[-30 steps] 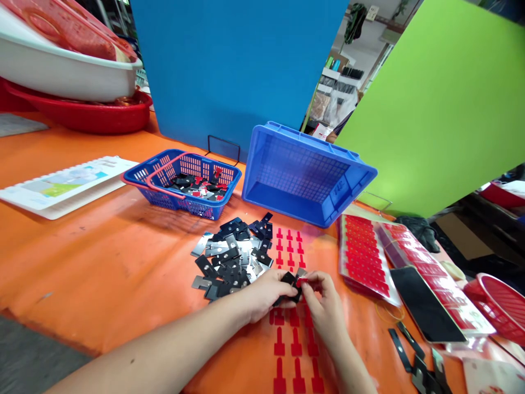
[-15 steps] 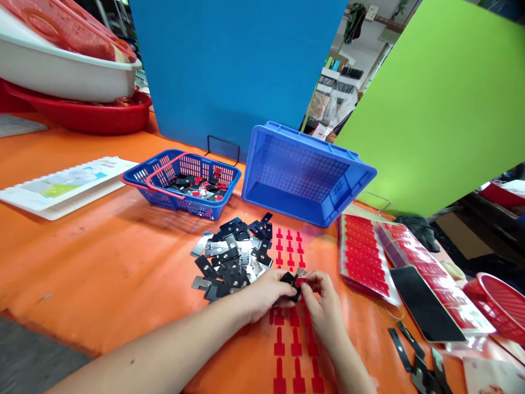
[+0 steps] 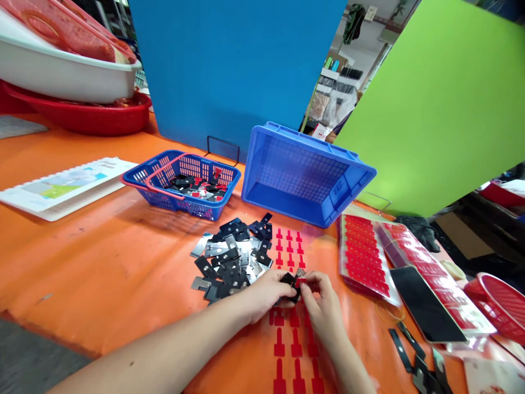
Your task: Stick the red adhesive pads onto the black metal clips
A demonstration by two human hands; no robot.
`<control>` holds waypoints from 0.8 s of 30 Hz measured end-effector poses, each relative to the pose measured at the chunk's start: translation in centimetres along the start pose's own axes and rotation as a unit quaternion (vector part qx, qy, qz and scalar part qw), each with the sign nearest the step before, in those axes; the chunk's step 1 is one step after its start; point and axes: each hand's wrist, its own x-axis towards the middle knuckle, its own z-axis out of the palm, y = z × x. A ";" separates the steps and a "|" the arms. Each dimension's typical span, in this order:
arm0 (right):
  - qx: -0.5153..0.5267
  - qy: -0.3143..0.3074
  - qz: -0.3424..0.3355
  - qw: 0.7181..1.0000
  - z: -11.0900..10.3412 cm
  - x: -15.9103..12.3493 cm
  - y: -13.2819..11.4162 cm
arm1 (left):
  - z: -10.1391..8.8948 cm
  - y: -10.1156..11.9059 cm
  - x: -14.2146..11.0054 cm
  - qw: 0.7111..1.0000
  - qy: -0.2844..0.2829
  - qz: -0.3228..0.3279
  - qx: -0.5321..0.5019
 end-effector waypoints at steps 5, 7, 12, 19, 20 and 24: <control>-0.004 0.014 -0.007 1.000 0.0 0.0 -0.2 | -0.1 -0.1 0.0 1.000 -0.003 0.008 0.007; -0.004 0.015 -0.003 1.000 0.1 0.0 -0.3 | -0.1 -0.1 0.0 1.000 -0.003 0.011 0.008; 0.001 0.008 0.011 1.000 0.0 -0.1 -0.4 | -0.1 -0.3 0.1 1.000 0.003 0.022 0.011; 0.001 0.005 0.014 1.000 0.1 -0.2 -0.4 | 0.0 -0.3 -0.1 0.998 -0.014 0.057 0.038; -0.001 0.005 0.011 1.000 0.1 -0.2 -0.4 | 0.1 -0.3 -0.2 0.997 -0.013 0.060 0.043; -0.003 0.002 -0.002 1.000 0.1 -0.2 -0.4 | 0.3 -0.3 -0.3 0.995 0.000 0.079 0.058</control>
